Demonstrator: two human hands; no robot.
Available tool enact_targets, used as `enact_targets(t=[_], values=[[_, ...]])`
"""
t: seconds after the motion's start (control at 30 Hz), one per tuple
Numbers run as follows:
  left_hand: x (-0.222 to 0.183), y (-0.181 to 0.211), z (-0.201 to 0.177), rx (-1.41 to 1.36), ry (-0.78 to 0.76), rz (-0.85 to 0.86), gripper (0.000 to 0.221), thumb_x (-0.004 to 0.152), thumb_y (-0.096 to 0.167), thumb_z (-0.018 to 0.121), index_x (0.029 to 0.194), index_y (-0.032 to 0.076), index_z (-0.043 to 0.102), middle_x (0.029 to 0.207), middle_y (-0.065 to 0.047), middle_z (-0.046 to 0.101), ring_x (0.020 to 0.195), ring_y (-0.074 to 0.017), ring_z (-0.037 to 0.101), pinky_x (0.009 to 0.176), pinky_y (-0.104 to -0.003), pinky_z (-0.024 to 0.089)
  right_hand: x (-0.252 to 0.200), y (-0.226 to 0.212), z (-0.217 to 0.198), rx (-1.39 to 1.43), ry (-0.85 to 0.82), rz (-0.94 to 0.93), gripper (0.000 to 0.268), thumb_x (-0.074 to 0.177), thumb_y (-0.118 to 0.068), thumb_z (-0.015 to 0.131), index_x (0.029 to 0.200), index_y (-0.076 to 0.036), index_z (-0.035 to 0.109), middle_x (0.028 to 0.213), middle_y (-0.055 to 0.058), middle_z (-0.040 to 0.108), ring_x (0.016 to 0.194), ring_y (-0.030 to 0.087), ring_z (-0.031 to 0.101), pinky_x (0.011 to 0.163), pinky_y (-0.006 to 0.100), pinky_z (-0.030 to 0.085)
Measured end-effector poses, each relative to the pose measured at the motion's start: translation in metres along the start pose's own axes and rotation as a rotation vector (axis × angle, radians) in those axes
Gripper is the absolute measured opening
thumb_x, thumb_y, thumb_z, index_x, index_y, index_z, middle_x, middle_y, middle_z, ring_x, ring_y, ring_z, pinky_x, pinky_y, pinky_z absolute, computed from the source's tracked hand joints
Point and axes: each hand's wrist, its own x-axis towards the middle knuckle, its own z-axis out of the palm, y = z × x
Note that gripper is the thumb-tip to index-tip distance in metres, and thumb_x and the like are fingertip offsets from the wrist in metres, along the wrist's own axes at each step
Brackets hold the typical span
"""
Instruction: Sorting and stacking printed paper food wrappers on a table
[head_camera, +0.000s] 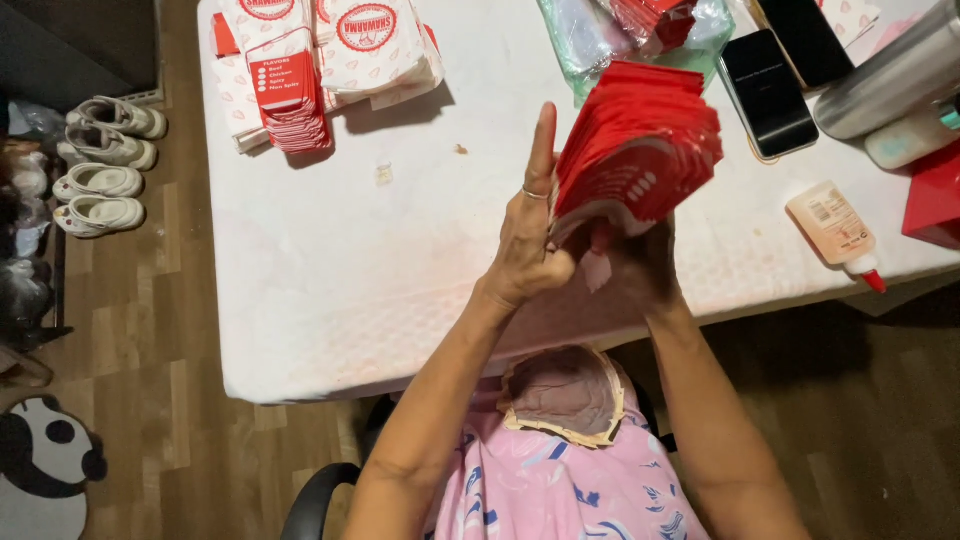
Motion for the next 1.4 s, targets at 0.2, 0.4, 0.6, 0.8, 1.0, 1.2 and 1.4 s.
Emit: enact_targets(t=[0.2,0.4,0.6,0.8,1.0,1.2,1.4], values=[[0.005,0.026,-0.014,-0.066,-0.107,-0.227,0.1,0.099,0.002,0.071,0.169,0.018,0.002,0.108,-0.006,0.065,0.072,-0.0158,0.057,0.067,-0.034,0.05,-0.001,0.001,0.003,-0.047,0.073,0.006,0.016,0.092,-0.021,0.074,0.092,-0.009,0.063,0.078,0.003,0.067,0.071,0.012,0.062,0.064,0.03,0.051],[-0.026,-0.012,-0.013,0.134,0.036,-0.207,0.099,0.078,0.028,0.085,0.162,0.009,0.035,0.144,-0.015,0.059,0.127,-0.0326,0.062,0.116,-0.046,0.046,0.013,0.018,0.009,0.018,-0.111,-0.299,0.08,0.079,-0.03,0.088,0.138,0.005,0.046,0.115,0.02,0.059,0.102,0.028,0.057,0.097,0.049,0.048],[-0.029,-0.012,-0.002,0.011,0.06,-0.213,0.093,0.085,0.021,0.082,0.162,0.007,0.033,0.132,-0.009,0.064,0.122,-0.0229,0.063,0.114,-0.039,0.046,0.007,0.042,0.008,0.204,-0.043,0.16,0.035,0.073,0.0,0.069,0.108,0.005,0.067,0.073,0.017,0.063,0.054,0.025,0.064,0.046,0.029,0.052],[-0.037,-0.036,-0.004,0.063,0.063,-0.242,0.083,0.077,0.018,0.087,0.15,0.005,0.049,0.125,-0.011,0.068,0.117,-0.0259,0.067,0.11,-0.042,0.049,0.006,0.04,0.01,0.148,-0.105,-0.017,0.047,0.083,-0.037,0.067,0.11,0.001,0.068,0.081,0.016,0.065,0.066,0.024,0.067,0.063,0.03,0.056],[-0.031,-0.021,-0.007,0.038,0.184,-0.275,0.045,0.088,0.008,0.082,0.129,0.007,0.063,0.113,-0.007,0.073,0.106,-0.0197,0.07,0.099,-0.038,0.054,-0.003,0.025,0.022,0.052,-0.054,-0.244,0.086,0.085,-0.068,0.064,0.132,-0.001,0.039,0.121,0.018,0.045,0.108,0.03,0.049,0.097,0.039,0.04],[-0.042,-0.029,-0.023,0.043,0.103,-0.277,0.07,0.076,0.006,0.092,0.136,0.004,0.056,0.12,-0.014,0.067,0.114,-0.0252,0.065,0.105,-0.046,0.049,-0.045,0.119,0.03,-0.321,-0.098,-0.188,0.149,0.068,-0.045,0.095,0.154,0.015,-0.012,0.154,0.052,0.013,0.14,0.069,0.025,0.116,0.073,0.023],[-0.024,-0.011,-0.023,0.02,0.06,-0.284,0.079,0.066,0.017,0.096,0.134,0.008,0.057,0.118,-0.011,0.067,0.112,-0.0232,0.065,0.107,-0.043,0.048,-0.033,0.071,0.007,-0.045,0.129,-0.278,0.16,0.062,-0.055,0.097,0.164,-0.005,-0.017,0.176,0.019,-0.008,0.165,0.032,-0.005,0.136,0.045,-0.005]])
